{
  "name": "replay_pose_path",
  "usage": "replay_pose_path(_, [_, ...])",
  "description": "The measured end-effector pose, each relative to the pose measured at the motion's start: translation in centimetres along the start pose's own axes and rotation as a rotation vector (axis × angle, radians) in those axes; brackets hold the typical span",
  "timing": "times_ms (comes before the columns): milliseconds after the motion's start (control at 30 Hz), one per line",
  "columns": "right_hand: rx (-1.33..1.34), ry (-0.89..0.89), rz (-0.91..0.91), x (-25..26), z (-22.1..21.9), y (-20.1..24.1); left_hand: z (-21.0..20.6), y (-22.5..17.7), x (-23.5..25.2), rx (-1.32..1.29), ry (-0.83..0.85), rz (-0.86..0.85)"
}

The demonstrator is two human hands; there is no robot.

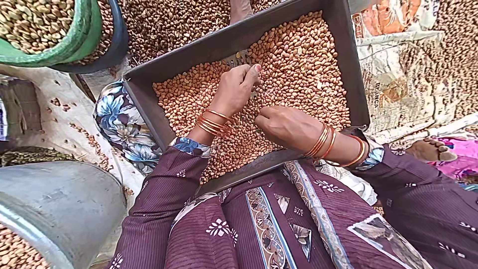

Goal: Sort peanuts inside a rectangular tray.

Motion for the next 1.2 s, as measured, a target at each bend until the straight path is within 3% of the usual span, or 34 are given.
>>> replay_pose_path(133, [0.041, -0.276, 0.074, 1.5, 4.2, -0.2, 0.3, -0.5, -1.4, -0.292, 0.274, 0.308])
replay_pose_path(233, [-0.015, -0.319, -0.014, 2.9, 7.4, -2.8, 1.4, -1.0, -2.0, -0.502, 0.363, 0.32])
replay_pose_path(300, [-0.075, -0.216, -0.242, 4.5, 8.4, -5.4, 2.6, -0.8, -2.0, -0.585, 0.339, 0.233])
replay_pose_path(367, [-0.106, 0.031, -0.542, 6.7, 7.3, -7.3, 3.8, -0.6, -2.0, -0.641, 0.213, 0.183])
replay_pose_path(433, [-0.06, 0.194, -0.641, 8.8, 4.4, -7.3, 5.1, -0.3, -2.0, -0.708, 0.054, 0.16])
replay_pose_path(567, [0.283, 0.063, -0.138, 9.6, 2.2, -4.9, 7.9, 0.4, -2.8, -0.838, -0.164, 0.076])
replay_pose_path(600, [0.289, 0.024, -0.108, 9.3, 2.9, -4.7, 8.7, 0.7, -3.2, -0.845, -0.192, 0.057])
replay_pose_path(700, [0.055, 0.063, -0.389, 7.4, 5.2, -5.4, 10.5, 1.7, -4.9, -0.73, -0.262, 0.033])
replay_pose_path(767, [-0.037, 0.244, -0.605, 6.3, 4.7, -5.7, 11.0, 2.4, -5.6, -0.59, -0.287, 0.032])
replay_pose_path(800, [-0.031, 0.34, -0.625, 5.9, 3.9, -5.3, 11.0, 2.7, -5.8, -0.511, -0.289, 0.032])
replay_pose_path(867, [0.068, 0.426, -0.418, 5.2, 2.7, -3.5, 10.3, 3.3, -5.7, -0.329, -0.263, 0.007])
replay_pose_path(933, [0.317, 0.232, -0.066, 4.5, 2.2, -2.6, 9.4, 3.4, -5.4, -0.121, -0.235, -0.024])
replay_pose_path(1000, [0.377, 0.04, 0.031, 3.9, 3.0, -2.4, 8.5, 3.1, -5.2, 0.067, -0.201, -0.051])
replay_pose_path(1067, [0.194, 0.041, -0.193, 3.1, 4.4, -2.7, 7.7, 2.7, -5.2, 0.209, -0.193, -0.109])
replay_pose_path(1133, [0.041, 0.244, -0.49, 2.4, 4.7, -2.9, 7.1, 2.3, -5.2, 0.304, -0.176, -0.167])
replay_pose_path(1200, [0.039, 0.512, -0.563, 2.1, 3.3, -2.4, 6.4, 2.1, -5.3, 0.371, -0.137, -0.202])
Point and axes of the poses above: each hand's wrist, its own x-axis towards the middle knuckle, its own z-axis out of the back of the hand, y = z × x, the point moved 2 cm from there along x, towards the middle knuckle, and after that the axes turned 3 degrees about z, right-handed, at the moved point
